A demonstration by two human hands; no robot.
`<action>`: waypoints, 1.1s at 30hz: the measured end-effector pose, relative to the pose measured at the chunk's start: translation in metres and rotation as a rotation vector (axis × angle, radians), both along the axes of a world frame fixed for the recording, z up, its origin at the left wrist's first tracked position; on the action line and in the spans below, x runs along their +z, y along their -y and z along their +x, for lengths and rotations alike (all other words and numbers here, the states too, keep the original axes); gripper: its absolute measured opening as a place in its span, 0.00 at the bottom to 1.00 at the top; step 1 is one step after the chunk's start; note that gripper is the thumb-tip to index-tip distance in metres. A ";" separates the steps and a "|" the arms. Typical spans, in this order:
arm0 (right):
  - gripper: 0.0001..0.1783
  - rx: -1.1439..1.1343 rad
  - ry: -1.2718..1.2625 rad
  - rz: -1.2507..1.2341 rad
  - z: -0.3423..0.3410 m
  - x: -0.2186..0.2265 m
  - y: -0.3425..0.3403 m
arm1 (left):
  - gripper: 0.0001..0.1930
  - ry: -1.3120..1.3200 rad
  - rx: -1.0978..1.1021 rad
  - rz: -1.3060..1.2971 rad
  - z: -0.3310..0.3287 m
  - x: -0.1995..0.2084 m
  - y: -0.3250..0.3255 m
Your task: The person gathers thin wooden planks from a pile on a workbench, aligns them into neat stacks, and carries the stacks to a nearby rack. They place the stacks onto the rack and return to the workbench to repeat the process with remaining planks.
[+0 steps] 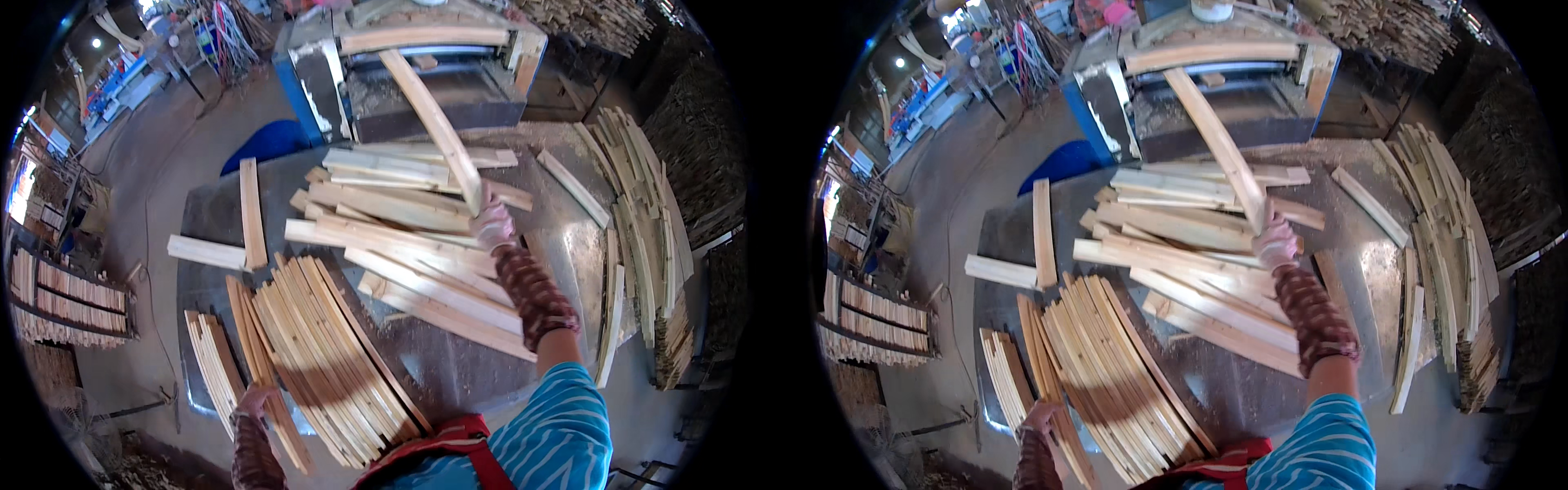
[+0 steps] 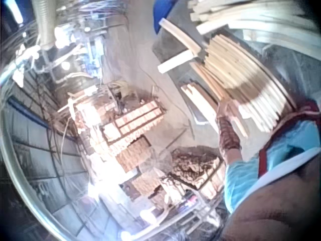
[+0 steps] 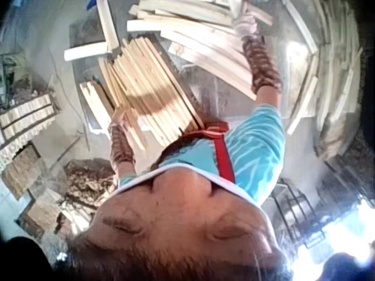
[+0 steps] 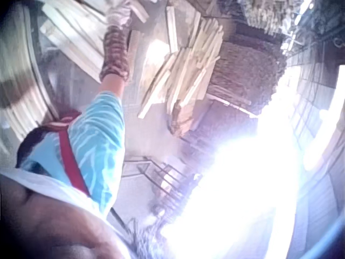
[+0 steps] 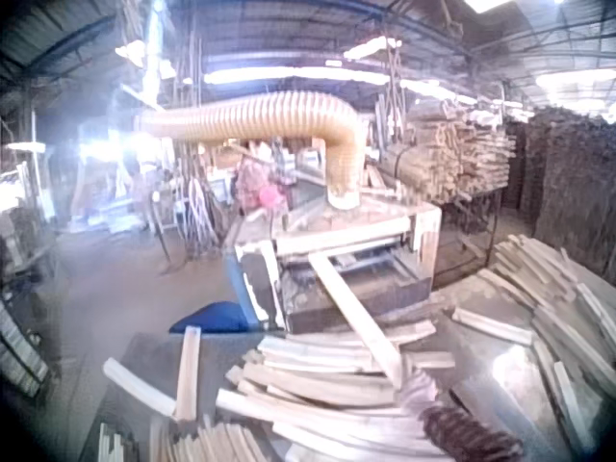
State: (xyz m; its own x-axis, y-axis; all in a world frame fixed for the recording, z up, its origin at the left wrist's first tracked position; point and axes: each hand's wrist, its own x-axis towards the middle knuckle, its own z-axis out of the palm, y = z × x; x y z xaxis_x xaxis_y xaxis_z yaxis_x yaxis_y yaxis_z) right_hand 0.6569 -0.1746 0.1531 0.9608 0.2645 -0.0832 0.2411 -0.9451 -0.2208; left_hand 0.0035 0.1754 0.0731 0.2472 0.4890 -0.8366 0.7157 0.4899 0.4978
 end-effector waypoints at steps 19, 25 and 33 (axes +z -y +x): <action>0.38 0.294 -0.648 0.149 -0.201 -0.002 0.067 | 0.51 0.714 -0.128 -0.028 0.246 0.045 0.186; 0.33 0.725 -0.706 -0.087 -0.269 0.026 0.024 | 0.29 0.607 0.077 -0.332 0.275 0.039 0.242; 0.36 0.791 0.175 0.008 -0.227 -0.102 -0.027 | 0.35 0.577 0.127 -0.109 0.121 0.087 0.165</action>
State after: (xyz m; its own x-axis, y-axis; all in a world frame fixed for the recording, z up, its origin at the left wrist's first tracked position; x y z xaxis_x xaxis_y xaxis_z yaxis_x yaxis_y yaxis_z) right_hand 0.4297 -0.1480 0.0510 0.4883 0.8709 0.0552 0.8689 -0.4793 -0.1239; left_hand 0.1248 0.0104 0.1604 0.6215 0.4634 -0.6316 0.2776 0.6237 0.7307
